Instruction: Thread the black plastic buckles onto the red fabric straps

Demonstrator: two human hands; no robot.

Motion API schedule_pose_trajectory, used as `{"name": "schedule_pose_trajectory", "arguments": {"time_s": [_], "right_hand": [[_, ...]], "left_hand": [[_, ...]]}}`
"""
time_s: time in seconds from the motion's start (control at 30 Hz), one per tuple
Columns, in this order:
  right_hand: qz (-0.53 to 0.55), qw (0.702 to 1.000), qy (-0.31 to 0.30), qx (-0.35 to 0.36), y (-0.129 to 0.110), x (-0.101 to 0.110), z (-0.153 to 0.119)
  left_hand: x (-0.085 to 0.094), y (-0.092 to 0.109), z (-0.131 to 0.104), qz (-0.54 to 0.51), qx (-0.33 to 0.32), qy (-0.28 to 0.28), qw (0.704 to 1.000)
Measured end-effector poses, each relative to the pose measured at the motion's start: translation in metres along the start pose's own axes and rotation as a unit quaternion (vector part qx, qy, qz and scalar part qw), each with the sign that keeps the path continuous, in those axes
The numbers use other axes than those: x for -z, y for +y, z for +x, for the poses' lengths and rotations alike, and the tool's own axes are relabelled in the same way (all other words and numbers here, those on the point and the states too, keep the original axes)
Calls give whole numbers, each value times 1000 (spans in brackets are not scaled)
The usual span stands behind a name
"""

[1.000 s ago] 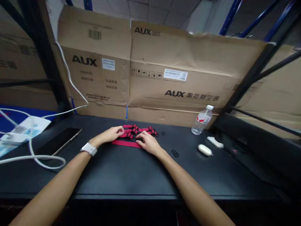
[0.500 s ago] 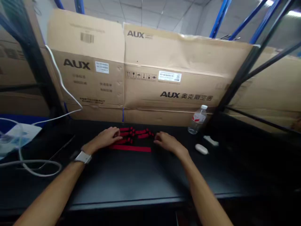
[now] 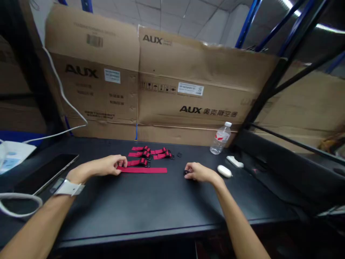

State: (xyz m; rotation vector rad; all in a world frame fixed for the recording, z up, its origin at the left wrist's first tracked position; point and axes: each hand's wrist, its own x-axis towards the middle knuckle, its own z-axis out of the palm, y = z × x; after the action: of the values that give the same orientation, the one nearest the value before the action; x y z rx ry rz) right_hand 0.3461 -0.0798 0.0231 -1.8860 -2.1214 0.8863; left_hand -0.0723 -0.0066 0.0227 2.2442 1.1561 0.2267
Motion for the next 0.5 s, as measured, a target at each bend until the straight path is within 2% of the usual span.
{"name": "schedule_pose_trajectory", "arguments": {"time_s": [0.07,0.17,0.33,0.37,0.43,0.47,0.5], "right_hand": [[46,998,-32,0,-11,1,10],[80,995,-42,29,-28,0,27],[145,984,-74,75,-46,-8,54],[154,981,-71,91,-48,-11,57],[162,978,-45,119,-49,-18,61],[163,978,-19,131,-49,-22,62],[161,977,13,140,-49,-27,63]], "left_hand": [[-4,-2,-5,27,-15,28,999],[-9,-1,-13,35,-32,60,997],[-1,7,-28,-33,-53,67,996],[2,8,-31,-59,-67,85,992],[11,10,-35,-140,-89,159,973],[16,11,-36,-210,-100,211,949],[22,13,-37,-301,-113,269,908]]}}
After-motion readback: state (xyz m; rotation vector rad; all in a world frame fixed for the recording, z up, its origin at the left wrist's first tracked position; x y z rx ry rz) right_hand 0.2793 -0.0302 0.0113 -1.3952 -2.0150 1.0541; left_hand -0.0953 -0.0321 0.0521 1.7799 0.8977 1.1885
